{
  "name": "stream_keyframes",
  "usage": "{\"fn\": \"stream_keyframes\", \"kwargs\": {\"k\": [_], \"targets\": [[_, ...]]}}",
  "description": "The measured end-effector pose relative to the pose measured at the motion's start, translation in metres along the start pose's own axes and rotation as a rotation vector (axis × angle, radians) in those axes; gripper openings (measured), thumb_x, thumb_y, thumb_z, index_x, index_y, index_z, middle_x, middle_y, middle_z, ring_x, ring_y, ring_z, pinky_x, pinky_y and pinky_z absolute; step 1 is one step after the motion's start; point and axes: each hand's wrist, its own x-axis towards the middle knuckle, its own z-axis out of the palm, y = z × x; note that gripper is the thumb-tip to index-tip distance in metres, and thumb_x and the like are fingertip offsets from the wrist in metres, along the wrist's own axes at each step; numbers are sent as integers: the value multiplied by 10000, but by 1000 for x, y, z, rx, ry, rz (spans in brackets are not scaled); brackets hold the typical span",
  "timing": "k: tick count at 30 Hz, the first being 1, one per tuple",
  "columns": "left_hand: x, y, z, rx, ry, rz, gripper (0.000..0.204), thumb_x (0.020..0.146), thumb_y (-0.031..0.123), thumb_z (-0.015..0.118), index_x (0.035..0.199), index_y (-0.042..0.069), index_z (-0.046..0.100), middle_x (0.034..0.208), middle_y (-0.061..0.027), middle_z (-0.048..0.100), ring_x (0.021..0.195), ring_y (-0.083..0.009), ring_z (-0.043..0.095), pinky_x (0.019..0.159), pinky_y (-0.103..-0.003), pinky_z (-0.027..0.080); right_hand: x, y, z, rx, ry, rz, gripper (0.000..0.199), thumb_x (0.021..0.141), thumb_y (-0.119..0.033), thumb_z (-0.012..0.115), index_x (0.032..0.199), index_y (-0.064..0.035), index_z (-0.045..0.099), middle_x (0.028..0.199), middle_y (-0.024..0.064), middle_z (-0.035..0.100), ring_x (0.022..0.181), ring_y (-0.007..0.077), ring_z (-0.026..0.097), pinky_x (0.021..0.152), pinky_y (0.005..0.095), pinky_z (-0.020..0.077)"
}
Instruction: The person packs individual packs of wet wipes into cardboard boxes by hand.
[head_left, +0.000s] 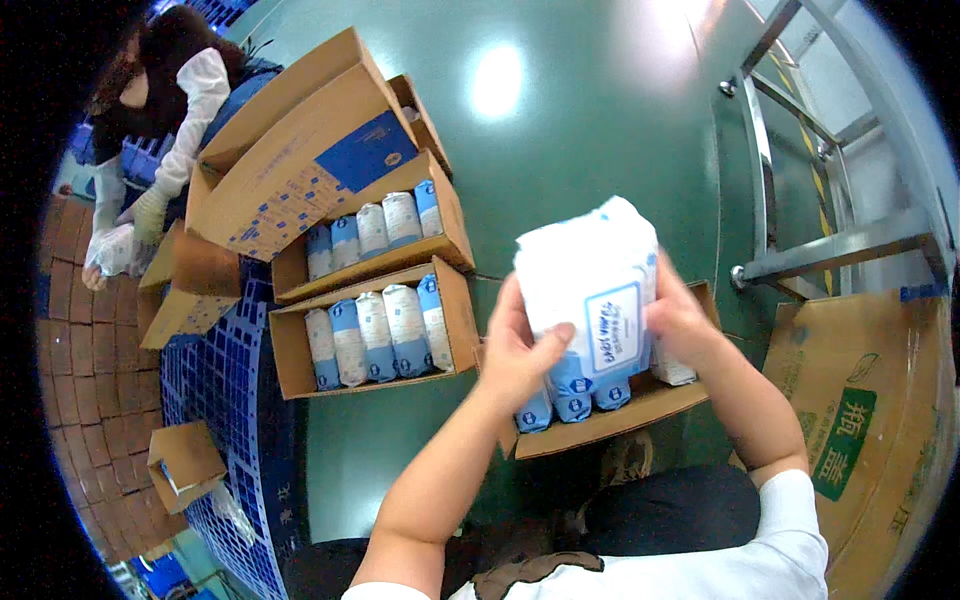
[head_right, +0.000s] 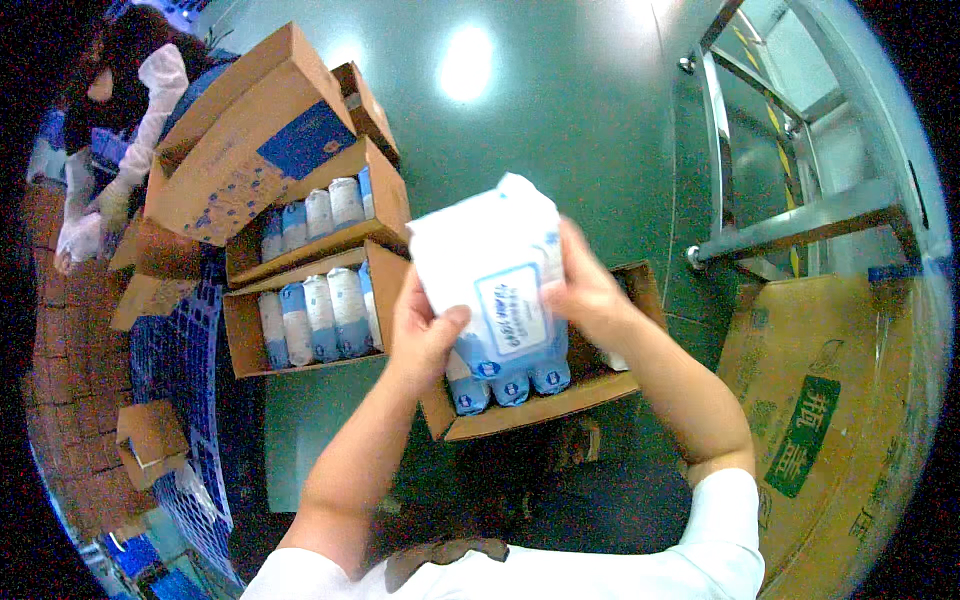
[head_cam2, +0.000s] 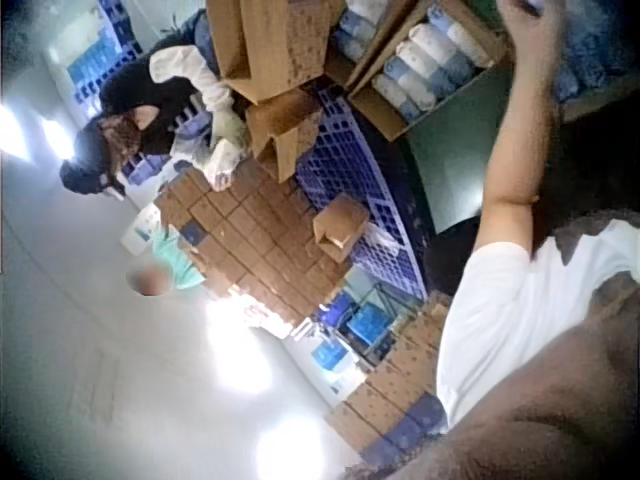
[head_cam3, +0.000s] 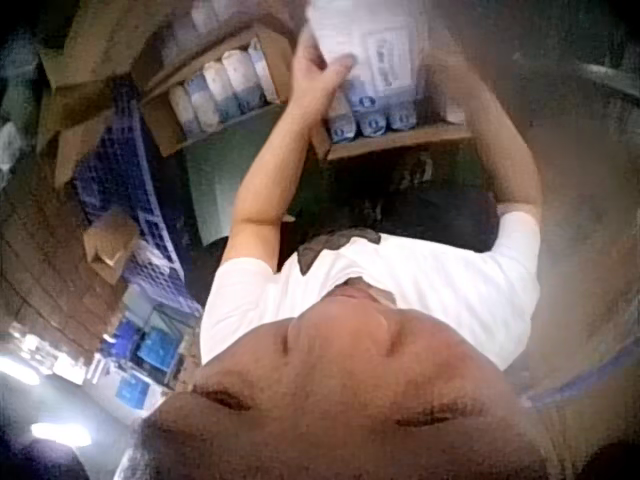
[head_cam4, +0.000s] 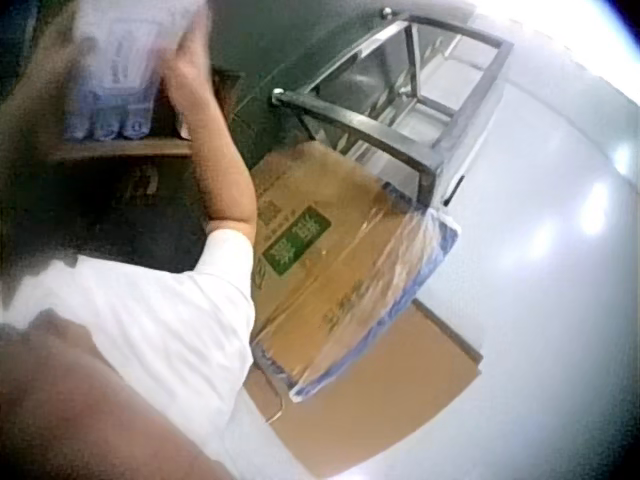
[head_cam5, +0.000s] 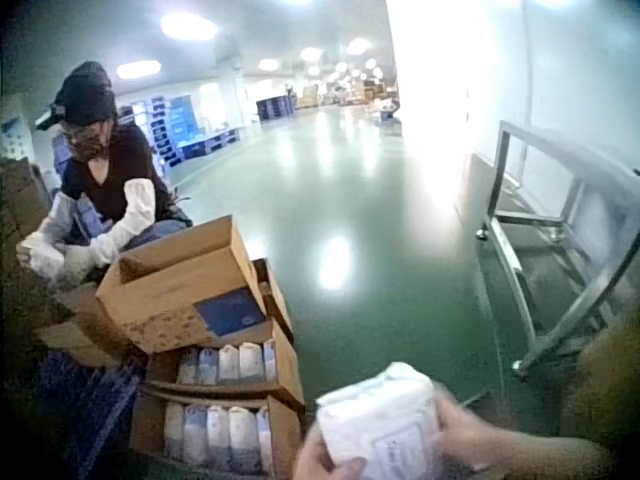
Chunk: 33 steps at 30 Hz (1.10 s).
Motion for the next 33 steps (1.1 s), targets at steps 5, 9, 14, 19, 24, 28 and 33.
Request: {"fn": "stream_keyframes", "kwargs": {"k": [5,9,14,19,24,28,33], "targets": [[-5,-25,43,80,278,157,613,819,305,605,1243,-10,293,1154,-141,464,1080,-214,467,909,-332,370,-6,21,20,3,113,-77,629,787,-276,669,1250,-17,332,1100,81,525,1010,149,504,866,290,417],[1,-28,44,178,305,237,565,837,340,598,1176,-29,338,1082,-152,508,1016,-204,510,860,-315,403,-5,28,19,-73,187,-186,520,795,-283,661,1149,-19,387,1048,75,537,949,128,519,822,273,431],[10,-28,42,138,263,201,530,855,316,574,1192,-27,354,1092,-133,510,1014,-184,497,872,-308,391,2,29,19,25,218,-199,506,792,-261,669,1138,-21,387,1022,66,536,935,121,517,813,274,436],[17,-27,52,223,247,176,505,853,316,575,1154,-32,367,1083,-155,522,988,-190,522,838,-315,416,-3,31,9,83,245,-178,509,795,-248,669,1152,-24,383,1029,64,537,941,123,514,817,273,435],[9,-51,43,236,72,84,408,887,274,518,1164,5,385,1064,-131,529,959,-212,530,827,-320,419,-23,13,-28,206,321,93,489,791,-241,666,1153,-34,410,1014,67,552,885,138,562,758,304,489],[-13,-100,36,897,-356,251,265,798,118,558,1033,3,516,1043,-179,543,963,-312,543,824,-366,440,-69,-6,-91,307,282,108,606,721,-254,692,1201,10,432,1095,132,572,964,237,590,829,364,491],[-6,-170,34,1560,-723,193,697,736,476,577,1338,213,342,1398,-77,307,1325,-279,180,1035,-589,34,-65,24,-82,190,-87,464,765,590,-219,774,1216,45,421,1128,144,552,1022,228,550,899,364,423]]}}
